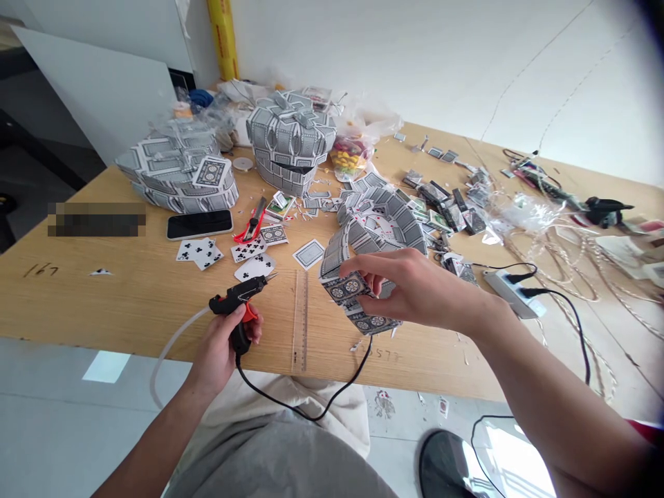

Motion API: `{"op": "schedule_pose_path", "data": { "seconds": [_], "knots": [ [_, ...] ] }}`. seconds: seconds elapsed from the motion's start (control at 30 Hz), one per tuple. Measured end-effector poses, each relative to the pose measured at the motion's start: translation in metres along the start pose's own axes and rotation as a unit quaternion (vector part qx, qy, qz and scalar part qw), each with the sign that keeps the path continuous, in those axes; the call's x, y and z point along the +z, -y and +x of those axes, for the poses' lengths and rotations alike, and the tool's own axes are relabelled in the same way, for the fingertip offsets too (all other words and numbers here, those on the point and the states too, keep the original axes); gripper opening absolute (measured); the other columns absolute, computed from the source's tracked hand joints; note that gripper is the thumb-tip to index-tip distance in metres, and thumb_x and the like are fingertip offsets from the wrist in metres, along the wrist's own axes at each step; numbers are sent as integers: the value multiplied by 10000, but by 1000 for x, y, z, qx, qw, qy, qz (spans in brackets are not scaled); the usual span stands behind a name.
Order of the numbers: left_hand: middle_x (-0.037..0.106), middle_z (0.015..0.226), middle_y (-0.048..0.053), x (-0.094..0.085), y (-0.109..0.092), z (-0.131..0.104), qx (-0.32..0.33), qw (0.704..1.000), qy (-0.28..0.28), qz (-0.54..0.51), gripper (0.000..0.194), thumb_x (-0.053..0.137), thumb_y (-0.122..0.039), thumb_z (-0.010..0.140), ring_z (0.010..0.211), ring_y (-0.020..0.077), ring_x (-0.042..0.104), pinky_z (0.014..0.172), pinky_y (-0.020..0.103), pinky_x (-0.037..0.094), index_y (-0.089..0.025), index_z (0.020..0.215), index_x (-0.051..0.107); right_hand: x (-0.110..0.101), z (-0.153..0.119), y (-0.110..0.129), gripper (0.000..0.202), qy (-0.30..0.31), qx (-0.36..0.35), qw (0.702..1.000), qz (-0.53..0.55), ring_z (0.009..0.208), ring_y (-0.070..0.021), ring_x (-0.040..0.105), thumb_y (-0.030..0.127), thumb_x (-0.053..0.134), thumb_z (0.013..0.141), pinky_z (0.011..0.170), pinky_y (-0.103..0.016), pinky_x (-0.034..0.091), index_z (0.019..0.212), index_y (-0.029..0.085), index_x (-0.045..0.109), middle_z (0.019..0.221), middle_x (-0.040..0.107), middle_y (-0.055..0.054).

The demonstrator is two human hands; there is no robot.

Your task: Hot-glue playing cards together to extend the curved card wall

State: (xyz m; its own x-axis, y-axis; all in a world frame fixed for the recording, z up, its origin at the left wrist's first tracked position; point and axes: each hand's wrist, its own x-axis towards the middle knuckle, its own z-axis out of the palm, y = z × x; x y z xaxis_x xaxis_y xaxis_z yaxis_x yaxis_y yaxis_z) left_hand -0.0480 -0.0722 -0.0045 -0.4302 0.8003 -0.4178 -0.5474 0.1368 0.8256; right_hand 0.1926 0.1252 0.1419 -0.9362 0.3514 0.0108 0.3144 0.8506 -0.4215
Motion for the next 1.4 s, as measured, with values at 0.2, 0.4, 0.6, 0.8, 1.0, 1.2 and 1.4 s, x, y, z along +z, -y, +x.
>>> {"op": "schedule_pose_path", "data": {
  "seconds": [0.2, 0.4, 0.6, 0.8, 1.0, 1.2, 1.4],
  "knots": [
    [710, 776, 58, 2, -1, 0, 3, 1000, -4, -1, 445, 899, -543, 727, 644, 151, 611, 552, 258, 501, -141, 827, 737, 3, -1, -4, 366, -10, -4, 1000, 13, 662, -144, 629, 211, 656, 897, 650, -279, 479, 1255, 203, 732, 793, 707, -12],
    [718, 765, 61, 0, 0, -1, -4, 1000, 5, 0, 459, 913, -555, 730, 642, 151, 625, 567, 250, 510, -138, 827, 746, 2, -1, -4, 349, -8, -1, 1000, 12, 668, -147, 638, 232, 657, 911, 645, -278, 478, 1250, 194, 727, 795, 706, -12],
    [782, 920, 120, -12, 4, -4, -83, 995, 54, -9, 445, 861, -546, 815, 791, 214, 725, 760, 308, 603, -131, 961, 789, -1, 0, 0, 356, 6, 8, 1000, 0, 671, -145, 629, 196, 652, 909, 671, -281, 484, 1256, 185, 726, 772, 691, -5],
    [789, 966, 127, -19, 5, -5, -112, 991, 76, -15, 454, 840, -555, 843, 805, 214, 735, 770, 308, 613, -135, 1009, 795, 2, 1, -4, 348, -9, -1, 1000, 17, 654, -138, 636, 201, 669, 898, 644, -275, 475, 1241, 185, 731, 777, 687, -1],
    [785, 960, 123, -13, 4, -4, -104, 990, 77, 48, 529, 832, -614, 831, 786, 205, 721, 727, 301, 605, -129, 1034, 770, 5, -2, -7, 365, -10, 0, 1000, 19, 665, -137, 645, 183, 671, 890, 654, -267, 485, 1252, 193, 723, 789, 689, 0],
    [754, 915, 104, -6, 5, -6, -54, 982, 101, 148, 544, 779, -664, 858, 707, 174, 657, 610, 274, 546, -136, 986, 744, 8, -4, -10, 342, -21, -14, 1000, 16, 631, -128, 615, 193, 657, 896, 639, -267, 477, 1230, 194, 730, 768, 677, 7],
    [627, 674, 25, -9, 7, -5, -37, 962, 137, 235, 591, 684, -728, 900, 604, 144, 553, 539, 247, 453, -142, 948, 738, 5, -3, -6, 330, -2, -4, 1000, 15, 642, -128, 637, 189, 660, 911, 649, -270, 478, 1234, 183, 730, 786, 690, -1]
  ]
}}
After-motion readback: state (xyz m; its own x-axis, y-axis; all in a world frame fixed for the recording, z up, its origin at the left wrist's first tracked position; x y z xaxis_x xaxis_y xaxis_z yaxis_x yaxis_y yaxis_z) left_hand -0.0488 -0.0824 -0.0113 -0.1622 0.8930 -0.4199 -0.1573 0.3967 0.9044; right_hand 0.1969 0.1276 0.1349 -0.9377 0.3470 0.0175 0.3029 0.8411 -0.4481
